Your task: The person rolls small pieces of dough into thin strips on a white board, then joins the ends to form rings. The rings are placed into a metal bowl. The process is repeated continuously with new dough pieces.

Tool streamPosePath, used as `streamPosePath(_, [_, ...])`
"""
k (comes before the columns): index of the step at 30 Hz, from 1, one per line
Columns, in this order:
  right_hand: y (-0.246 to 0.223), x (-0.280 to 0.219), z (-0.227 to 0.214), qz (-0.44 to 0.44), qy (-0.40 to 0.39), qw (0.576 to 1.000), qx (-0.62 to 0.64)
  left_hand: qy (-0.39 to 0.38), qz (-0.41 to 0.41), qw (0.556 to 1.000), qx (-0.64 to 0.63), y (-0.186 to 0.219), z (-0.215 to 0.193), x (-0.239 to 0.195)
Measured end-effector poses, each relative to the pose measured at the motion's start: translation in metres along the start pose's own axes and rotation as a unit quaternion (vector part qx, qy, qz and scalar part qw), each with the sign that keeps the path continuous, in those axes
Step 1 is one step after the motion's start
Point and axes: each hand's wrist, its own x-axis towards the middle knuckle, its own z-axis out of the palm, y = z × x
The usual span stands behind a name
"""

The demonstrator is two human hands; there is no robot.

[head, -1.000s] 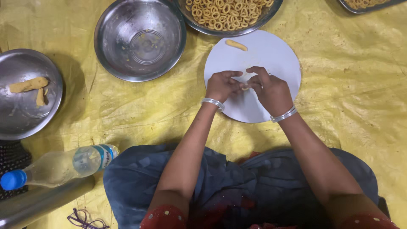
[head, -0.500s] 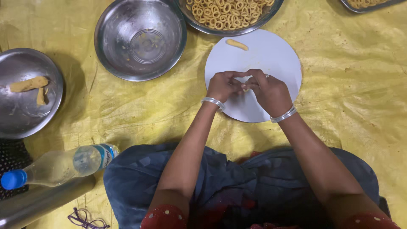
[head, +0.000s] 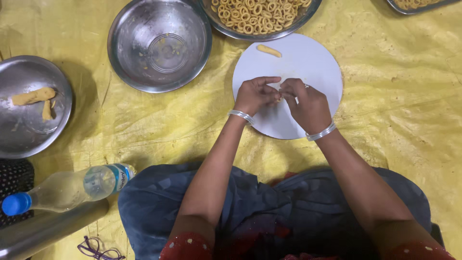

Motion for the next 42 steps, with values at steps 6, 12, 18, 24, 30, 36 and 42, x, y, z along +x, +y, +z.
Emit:
streamPosePath(6, [-0.004, 0.003, -0.004, 0.002, 0.003, 1.000, 0.024, -0.011, 0.029, 0.999, 0.036, 0.008, 0.003, -0.002])
streamPosePath(12, [0.001, 0.008, -0.010, 0.069, 0.016, 0.995, 0.074, 0.053, 0.030, 0.985, 0.163, 0.023, 0.011, -0.011])
streamPosePath(18, [0.009, 0.010, -0.010, 0.142, 0.031, 0.980, 0.135, 0.094, 0.028, 0.975, 0.199, 0.025, 0.012, -0.011])
streamPosePath(24, [0.017, 0.005, -0.002, 0.193, 0.018, 0.964, 0.180, 0.070, 0.004, 0.993, 0.090, 0.017, 0.008, -0.008])
streamPosePath(30, [0.036, -0.001, 0.014, 0.343, -0.032, 0.839, 0.421, 0.043, -0.041, 0.998, 0.017, 0.015, 0.006, -0.004])
streamPosePath(36, [0.048, -0.004, 0.026, 0.421, -0.088, 0.723, 0.540, 0.032, -0.055, 0.998, 0.002, 0.010, 0.002, -0.003])
streamPosePath(42, [0.052, -0.015, 0.034, 0.421, -0.082, 0.745, 0.511, 0.034, -0.069, 0.997, -0.025, -0.001, 0.001, 0.005])
